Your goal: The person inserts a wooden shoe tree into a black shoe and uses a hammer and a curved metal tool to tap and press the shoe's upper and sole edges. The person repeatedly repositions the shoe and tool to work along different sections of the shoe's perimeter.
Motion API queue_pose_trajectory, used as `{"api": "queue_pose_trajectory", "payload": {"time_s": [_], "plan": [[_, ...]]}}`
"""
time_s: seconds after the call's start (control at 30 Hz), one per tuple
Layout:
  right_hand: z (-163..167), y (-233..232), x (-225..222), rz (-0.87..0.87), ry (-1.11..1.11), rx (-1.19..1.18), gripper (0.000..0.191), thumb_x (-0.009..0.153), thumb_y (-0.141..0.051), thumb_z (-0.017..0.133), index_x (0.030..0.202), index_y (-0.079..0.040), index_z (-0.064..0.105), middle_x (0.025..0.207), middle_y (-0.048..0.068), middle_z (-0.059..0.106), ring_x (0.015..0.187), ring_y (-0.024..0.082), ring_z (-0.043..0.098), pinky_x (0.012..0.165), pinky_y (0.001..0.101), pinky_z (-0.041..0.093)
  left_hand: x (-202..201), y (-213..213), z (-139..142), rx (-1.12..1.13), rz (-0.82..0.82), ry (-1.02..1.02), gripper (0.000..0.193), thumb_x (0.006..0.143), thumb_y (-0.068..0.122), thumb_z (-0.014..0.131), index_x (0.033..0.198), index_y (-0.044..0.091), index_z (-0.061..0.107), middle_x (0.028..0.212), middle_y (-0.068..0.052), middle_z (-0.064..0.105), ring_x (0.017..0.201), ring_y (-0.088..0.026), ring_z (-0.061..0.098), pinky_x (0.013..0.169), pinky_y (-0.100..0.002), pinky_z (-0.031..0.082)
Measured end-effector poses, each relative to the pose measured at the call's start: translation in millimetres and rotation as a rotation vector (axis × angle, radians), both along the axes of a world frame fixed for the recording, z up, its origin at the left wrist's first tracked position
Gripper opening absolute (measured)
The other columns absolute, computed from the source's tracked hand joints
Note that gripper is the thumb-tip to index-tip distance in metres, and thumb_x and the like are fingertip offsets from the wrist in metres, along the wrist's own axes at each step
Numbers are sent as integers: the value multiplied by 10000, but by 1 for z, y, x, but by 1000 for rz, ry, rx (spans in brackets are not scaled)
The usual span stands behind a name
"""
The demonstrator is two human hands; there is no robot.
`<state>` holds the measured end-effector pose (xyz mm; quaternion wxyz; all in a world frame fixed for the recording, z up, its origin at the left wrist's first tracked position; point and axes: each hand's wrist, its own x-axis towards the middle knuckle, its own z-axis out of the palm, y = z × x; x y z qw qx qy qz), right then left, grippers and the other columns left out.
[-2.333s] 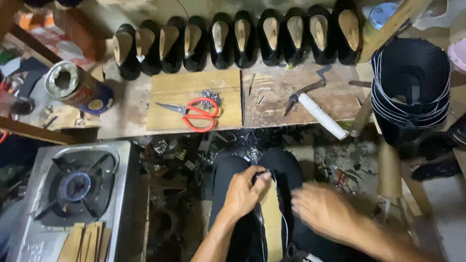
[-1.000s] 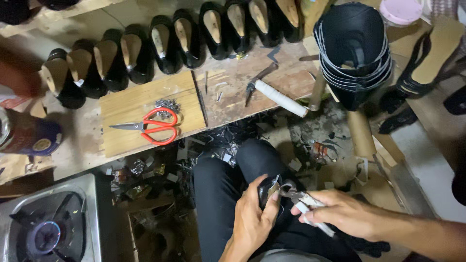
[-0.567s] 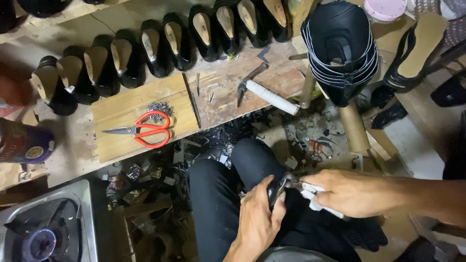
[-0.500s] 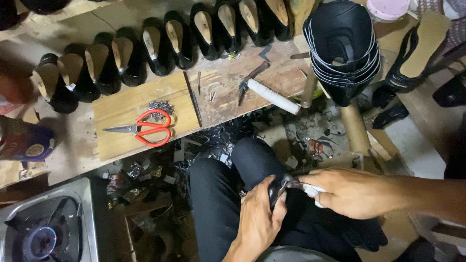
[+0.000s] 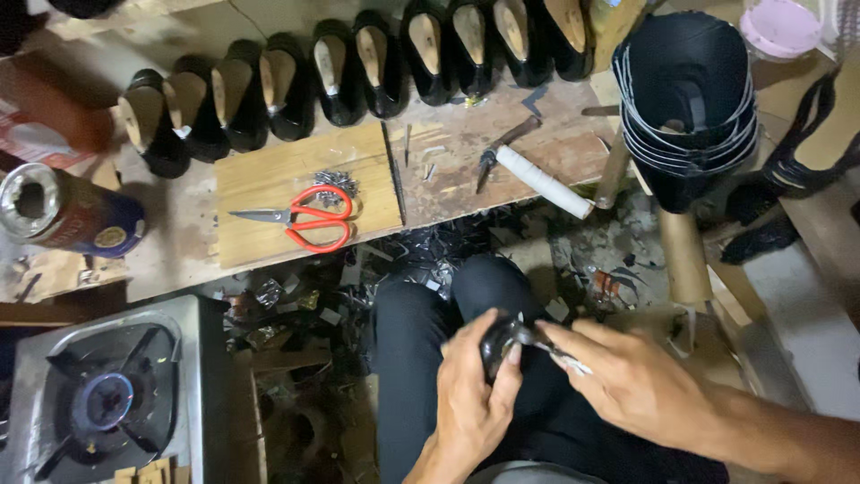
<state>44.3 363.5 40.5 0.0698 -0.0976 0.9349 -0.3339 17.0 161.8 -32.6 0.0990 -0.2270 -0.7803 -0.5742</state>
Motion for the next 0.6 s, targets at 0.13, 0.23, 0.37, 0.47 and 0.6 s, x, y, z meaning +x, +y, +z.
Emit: {"api": "queue_pose_trajectory", "payload": {"time_s": [0.13, 0.23, 0.37, 0.47, 0.6], "plan": [[43, -4, -39, 221, 92, 134, 676, 756, -106, 712, 1416, -61, 573, 923, 145, 622, 621, 330, 689, 531, 434, 541, -19, -11, 22, 150, 47, 14, 480, 1017, 141, 645, 1437, -22, 480, 1371, -197, 648, 1202, -351, 688, 1044, -401, 551], [52, -18, -71, 346, 101, 359, 684, 775, -137, 719, 1436, -89, 549, 938, 123, 627, 687, 357, 691, 567, 465, 545, -41, -36, 38, 143, -158, -68, 603, 1011, 169, 601, 1519, -81, 393, 1476, -249, 544, 1330, -417, 570, 1124, -460, 415], [37, -36, -87, 367, 122, 323, 690, 779, -139, 719, 1442, -69, 540, 969, 128, 633, 646, 348, 688, 539, 437, 566, -51, -67, 58, -100, -37, -30, 465, 1070, 220, 438, 1465, -12, 516, 1349, -221, 611, 1171, -365, 631, 994, -418, 484], [17, -45, -85, 301, 175, 287, 650, 795, -111, 709, 1420, -52, 543, 941, 130, 625, 609, 324, 690, 525, 411, 575, -53, -76, 69, -194, 25, -399, 495, 1056, 306, 431, 1477, 82, 559, 1181, -153, 672, 857, -264, 710, 773, -337, 572], [-7, -56, -67, 217, 349, 213, 616, 781, -85, 720, 1368, 1, 551, 867, 142, 615, 607, 315, 688, 518, 393, 577, -62, -75, 78, 5, -153, -760, 552, 1034, 350, 371, 1544, 139, 394, 1127, -139, 677, 623, -210, 726, 550, -309, 584]]}}
